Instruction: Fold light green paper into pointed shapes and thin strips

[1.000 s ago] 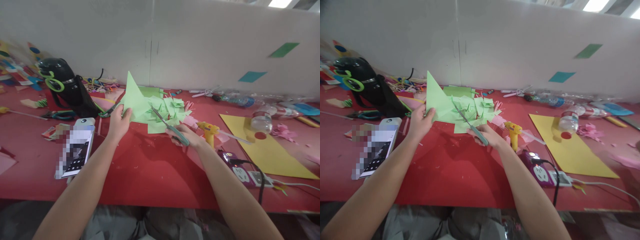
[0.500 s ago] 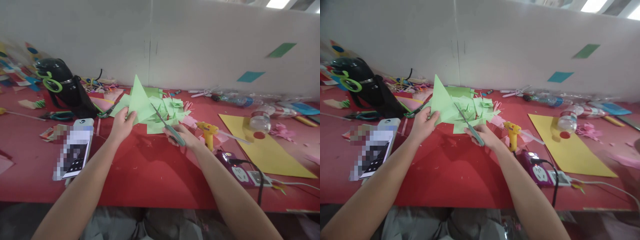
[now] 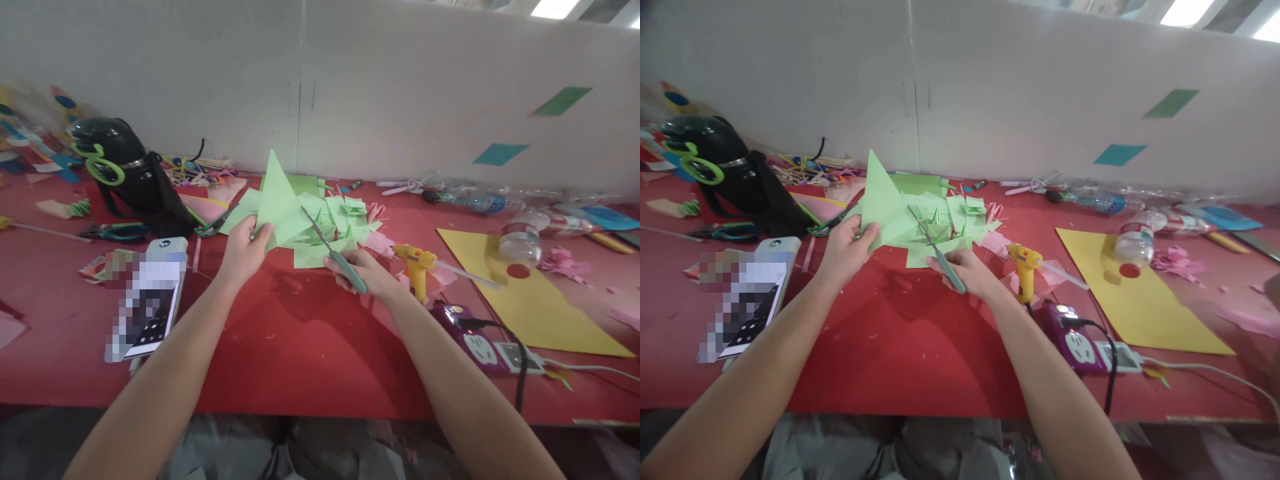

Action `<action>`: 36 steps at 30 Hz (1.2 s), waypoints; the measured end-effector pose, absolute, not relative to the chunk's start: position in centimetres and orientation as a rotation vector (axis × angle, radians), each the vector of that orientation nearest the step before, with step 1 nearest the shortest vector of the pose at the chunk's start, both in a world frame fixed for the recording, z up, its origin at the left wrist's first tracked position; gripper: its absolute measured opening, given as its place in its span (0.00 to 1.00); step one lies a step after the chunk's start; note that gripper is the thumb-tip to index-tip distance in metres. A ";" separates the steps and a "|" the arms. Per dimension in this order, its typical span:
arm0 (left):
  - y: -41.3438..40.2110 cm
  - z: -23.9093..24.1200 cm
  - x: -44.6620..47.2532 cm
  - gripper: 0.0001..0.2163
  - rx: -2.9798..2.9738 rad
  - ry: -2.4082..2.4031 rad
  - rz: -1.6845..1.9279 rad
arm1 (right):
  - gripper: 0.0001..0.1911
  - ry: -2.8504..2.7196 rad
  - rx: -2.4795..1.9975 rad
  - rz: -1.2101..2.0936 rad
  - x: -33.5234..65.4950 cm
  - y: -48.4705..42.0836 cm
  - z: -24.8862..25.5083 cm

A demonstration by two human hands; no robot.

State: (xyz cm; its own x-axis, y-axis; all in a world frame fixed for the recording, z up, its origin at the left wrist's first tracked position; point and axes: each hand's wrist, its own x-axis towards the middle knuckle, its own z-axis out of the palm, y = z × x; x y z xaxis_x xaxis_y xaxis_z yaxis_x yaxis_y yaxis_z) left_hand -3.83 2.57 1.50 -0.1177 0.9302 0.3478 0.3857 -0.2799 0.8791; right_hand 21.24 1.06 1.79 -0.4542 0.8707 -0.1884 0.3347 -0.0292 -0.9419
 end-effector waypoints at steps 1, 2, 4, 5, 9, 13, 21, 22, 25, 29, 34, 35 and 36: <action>2.6 1.5 -3.8 0.12 1.639 1.461 1.397 | 0.27 -1.788 -1.265 1.492 21.2 1.1 1.8; 2.5 1.5 -3.8 0.12 1.625 1.458 1.395 | 0.27 -1.795 -1.269 1.484 21.2 1.0 1.8; 2.5 1.6 -3.8 0.12 1.600 1.447 1.387 | 0.27 -1.807 -1.281 1.464 21.1 1.0 1.9; 2.4 1.6 -3.8 0.13 1.590 1.443 1.382 | 0.27 -1.809 -1.292 1.453 21.1 1.0 1.9; 2.4 1.6 -3.7 0.13 1.520 1.406 1.376 | 0.27 -1.775 -1.312 1.449 21.0 1.0 1.9; 2.6 1.4 -3.9 0.12 1.494 1.377 1.397 | 0.26 -1.730 -1.282 1.523 21.4 1.0 2.1; 2.8 1.4 -4.3 0.11 1.510 1.382 1.430 | 0.24 -1.787 -1.242 1.602 22.3 0.7 3.1; 2.8 1.5 -4.3 0.11 1.522 1.379 1.428 | 0.23 -1.794 -1.231 1.604 22.3 0.7 3.2; 2.7 1.6 -4.3 0.10 1.548 1.385 1.425 | 0.24 -1.804 -1.201 1.606 22.2 0.5 3.4; 2.6 1.5 -4.3 0.10 1.554 1.385 1.405 | 0.25 -1.799 -1.187 1.593 22.0 0.6 3.2; 2.5 1.5 -4.0 0.12 1.573 1.373 1.332 | 0.25 -1.803 -1.153 1.581 22.0 0.9 2.4; 2.5 1.5 -3.9 0.12 1.573 1.374 1.318 | 0.25 -1.798 -1.152 1.580 22.0 0.9 2.3; 2.4 1.4 -3.9 0.12 1.566 1.374 1.305 | 0.25 -1.792 -1.153 1.576 22.0 0.9 2.2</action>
State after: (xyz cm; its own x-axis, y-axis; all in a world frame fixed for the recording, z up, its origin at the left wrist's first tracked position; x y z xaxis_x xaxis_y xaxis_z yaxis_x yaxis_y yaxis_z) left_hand -3.86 2.41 1.43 -0.0550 0.9673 0.2476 0.2971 -0.2209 0.9289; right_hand 21.96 0.93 2.17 -0.5259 0.8338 -0.1683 0.2734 -0.0217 -0.9617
